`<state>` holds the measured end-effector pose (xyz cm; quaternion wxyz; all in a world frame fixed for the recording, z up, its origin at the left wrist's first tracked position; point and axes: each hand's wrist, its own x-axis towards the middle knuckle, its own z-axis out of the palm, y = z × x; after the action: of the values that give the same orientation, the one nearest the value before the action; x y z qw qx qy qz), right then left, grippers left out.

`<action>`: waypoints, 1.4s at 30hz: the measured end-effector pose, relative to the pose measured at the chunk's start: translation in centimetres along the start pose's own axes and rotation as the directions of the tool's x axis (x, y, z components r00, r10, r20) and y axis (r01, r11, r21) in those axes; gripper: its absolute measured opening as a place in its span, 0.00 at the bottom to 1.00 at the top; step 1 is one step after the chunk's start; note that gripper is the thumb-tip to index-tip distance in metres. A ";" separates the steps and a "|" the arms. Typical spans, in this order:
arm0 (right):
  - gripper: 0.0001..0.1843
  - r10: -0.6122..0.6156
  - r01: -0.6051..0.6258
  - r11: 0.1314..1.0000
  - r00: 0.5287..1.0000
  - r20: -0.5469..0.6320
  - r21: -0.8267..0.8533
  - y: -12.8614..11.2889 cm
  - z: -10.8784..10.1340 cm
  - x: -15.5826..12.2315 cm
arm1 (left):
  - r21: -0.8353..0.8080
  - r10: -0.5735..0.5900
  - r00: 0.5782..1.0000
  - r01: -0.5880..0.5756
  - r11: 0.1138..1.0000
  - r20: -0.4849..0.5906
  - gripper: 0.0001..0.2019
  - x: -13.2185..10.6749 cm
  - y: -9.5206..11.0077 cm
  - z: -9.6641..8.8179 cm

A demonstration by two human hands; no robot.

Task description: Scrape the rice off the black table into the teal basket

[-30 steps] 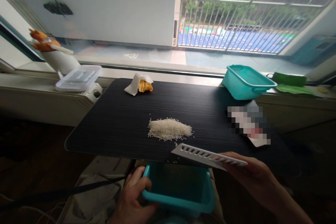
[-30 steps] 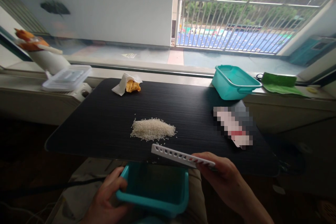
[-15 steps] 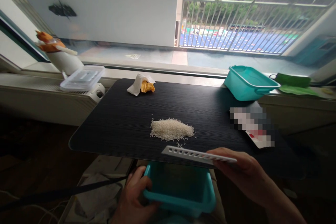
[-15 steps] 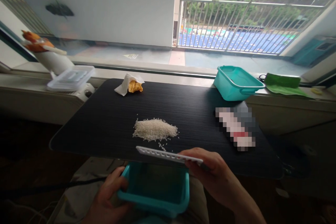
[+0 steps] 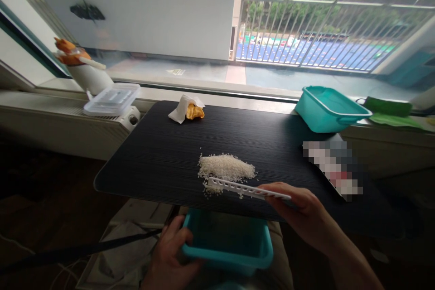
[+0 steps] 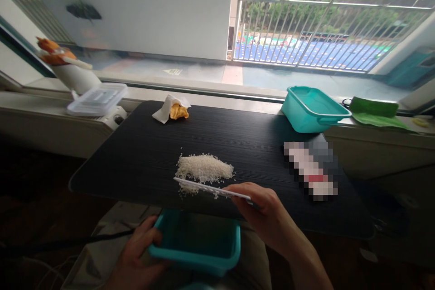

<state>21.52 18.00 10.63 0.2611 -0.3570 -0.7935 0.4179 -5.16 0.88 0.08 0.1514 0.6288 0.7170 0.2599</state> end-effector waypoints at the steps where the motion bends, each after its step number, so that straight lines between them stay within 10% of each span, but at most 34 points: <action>1: 0.12 0.001 -0.001 1.000 1.000 -0.006 -0.002 -0.1 -0.1 -0.2 | 0.004 0.005 1.000 -0.005 1.000 0.001 0.07 0.0 -0.2 0.0; 27: 0.12 0.079 -0.095 0.991 0.984 0.162 0.094 -0.1 -0.5 -2.1 | -0.173 -0.121 0.988 0.104 0.979 -0.091 0.07 0.0 0.6 -0.5; 42: 0.12 0.035 -0.038 0.998 0.998 0.059 0.043 -0.3 0.9 -0.3 | -0.028 -0.008 0.996 0.006 1.000 -0.091 0.08 -0.5 -1.6 -1.5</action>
<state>20.99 17.26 10.37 0.2381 -0.3531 -0.7847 0.4503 -7.27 0.01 0.35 0.1279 0.6116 0.7218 0.2976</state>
